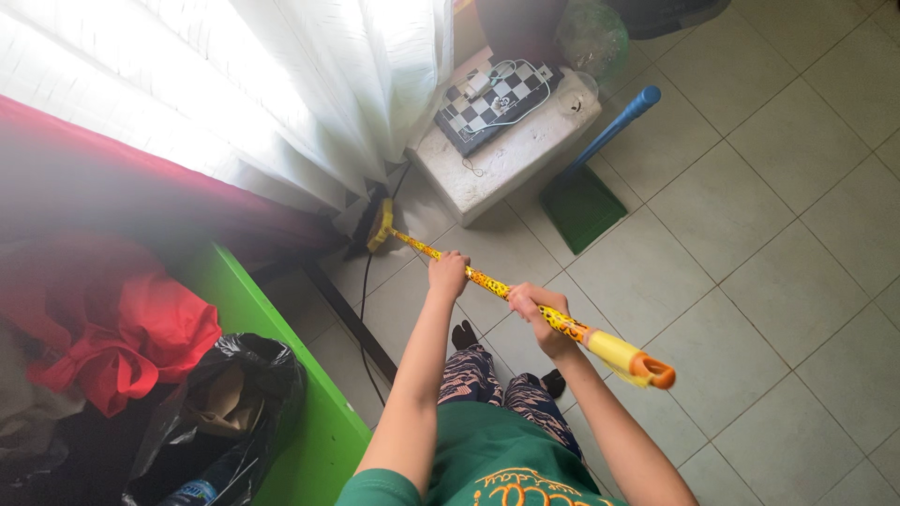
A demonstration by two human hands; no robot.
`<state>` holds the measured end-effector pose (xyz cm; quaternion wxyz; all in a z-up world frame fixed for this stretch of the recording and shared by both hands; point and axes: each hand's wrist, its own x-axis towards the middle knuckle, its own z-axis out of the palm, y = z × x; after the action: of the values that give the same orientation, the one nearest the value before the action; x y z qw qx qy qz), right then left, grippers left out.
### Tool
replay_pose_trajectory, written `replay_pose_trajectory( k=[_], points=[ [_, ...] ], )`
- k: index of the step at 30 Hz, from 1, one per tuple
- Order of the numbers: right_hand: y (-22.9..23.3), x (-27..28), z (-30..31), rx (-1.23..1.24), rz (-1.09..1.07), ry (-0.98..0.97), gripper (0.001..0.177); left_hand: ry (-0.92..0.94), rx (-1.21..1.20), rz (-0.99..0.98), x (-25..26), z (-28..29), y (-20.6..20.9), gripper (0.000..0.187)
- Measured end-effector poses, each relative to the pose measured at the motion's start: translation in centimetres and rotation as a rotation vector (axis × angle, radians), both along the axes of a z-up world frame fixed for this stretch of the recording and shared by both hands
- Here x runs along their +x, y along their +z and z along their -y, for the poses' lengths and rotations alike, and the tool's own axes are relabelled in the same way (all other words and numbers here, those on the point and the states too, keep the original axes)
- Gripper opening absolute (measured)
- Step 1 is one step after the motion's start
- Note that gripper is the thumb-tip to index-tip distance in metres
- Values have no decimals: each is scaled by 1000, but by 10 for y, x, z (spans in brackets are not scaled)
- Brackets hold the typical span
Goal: The person sweeps a tiled floor with a broom and collects the debris into a dustpan.
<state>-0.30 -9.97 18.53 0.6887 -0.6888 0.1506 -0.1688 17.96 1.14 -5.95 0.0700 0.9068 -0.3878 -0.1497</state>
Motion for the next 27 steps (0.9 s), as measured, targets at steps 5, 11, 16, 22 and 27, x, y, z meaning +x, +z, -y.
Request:
replay_pose_trajectory(
  k=[5,11,16,22,27],
  points=[
    [7,-5,5,-15,181,-28,33,-116,-77,-124,0,12,21,35],
    [20,7,-3,-89,307,-24,32,-169,-89,-24,25,14,32,35],
    [6,7,-26,-152,241,-10,24,-123,30,-39,37,2,7,31],
    [-14,-13,-17,-111,61,-57,21,-102,-10,-79,7,13,-14,32],
    [0,-24,-4,-139,199,-180,38,-212,-37,-166,-11,28,-3,20]
  ],
)
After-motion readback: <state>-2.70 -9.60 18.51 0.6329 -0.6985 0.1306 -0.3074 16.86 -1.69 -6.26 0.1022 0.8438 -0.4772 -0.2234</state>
